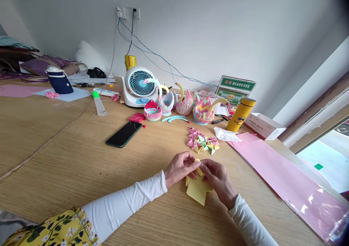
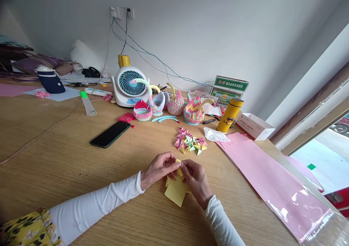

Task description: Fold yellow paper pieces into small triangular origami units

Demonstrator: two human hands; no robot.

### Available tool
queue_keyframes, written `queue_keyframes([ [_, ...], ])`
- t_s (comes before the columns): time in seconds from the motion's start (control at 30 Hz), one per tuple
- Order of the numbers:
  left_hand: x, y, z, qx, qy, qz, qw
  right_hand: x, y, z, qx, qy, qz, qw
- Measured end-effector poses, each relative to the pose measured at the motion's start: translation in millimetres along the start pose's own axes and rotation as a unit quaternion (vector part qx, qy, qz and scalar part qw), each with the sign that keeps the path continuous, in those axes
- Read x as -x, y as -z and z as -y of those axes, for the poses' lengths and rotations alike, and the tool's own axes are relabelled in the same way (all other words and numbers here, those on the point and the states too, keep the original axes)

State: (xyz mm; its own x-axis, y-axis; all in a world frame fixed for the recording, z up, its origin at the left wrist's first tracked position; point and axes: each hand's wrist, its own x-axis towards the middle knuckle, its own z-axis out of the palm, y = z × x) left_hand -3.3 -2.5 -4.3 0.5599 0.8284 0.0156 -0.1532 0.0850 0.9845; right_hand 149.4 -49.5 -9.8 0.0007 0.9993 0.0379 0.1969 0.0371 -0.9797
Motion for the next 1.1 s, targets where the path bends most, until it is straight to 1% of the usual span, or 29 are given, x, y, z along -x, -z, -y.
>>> queue_keyframes([
  [0.2,0,-1.4,1,-0.010,-0.005,0.001,1.000,0,2,-4,0.110,0.035,-0.039,0.993],
  [0.33,1,-2.9,0,-0.030,-0.002,-0.015,0.999,2,-1,3,0.209,0.101,-0.078,0.969],
  [0.4,1,-3.3,-1,-0.051,-0.004,-0.024,0.998,4,-3,8,0.236,0.137,-0.090,0.958],
  [0.47,2,-3.4,-2,-0.073,-0.013,-0.028,0.997,5,-5,12,0.236,0.151,-0.095,0.955],
  [0.5,2,-3.4,-2,-0.082,-0.017,-0.026,0.996,6,-5,13,0.226,0.146,-0.095,0.958],
  [0.63,4,-3.2,-3,-0.104,-0.026,-0.006,0.994,5,-2,12,0.141,0.080,-0.082,0.983],
  [0.7,3,-2.9,-2,-0.110,-0.029,-0.001,0.993,4,1,10,0.109,0.057,-0.072,0.990],
  [0.77,3,-2.4,0,-0.117,-0.032,0.000,0.993,2,2,7,0.097,0.049,-0.065,0.992],
  [0.93,2,-0.9,6,-0.139,-0.052,-0.003,0.989,1,2,3,0.103,0.068,-0.062,0.990],
  [1.1,5,-1.4,5,-0.168,-0.071,-0.004,0.983,2,1,5,0.174,0.120,-0.086,0.974],
])
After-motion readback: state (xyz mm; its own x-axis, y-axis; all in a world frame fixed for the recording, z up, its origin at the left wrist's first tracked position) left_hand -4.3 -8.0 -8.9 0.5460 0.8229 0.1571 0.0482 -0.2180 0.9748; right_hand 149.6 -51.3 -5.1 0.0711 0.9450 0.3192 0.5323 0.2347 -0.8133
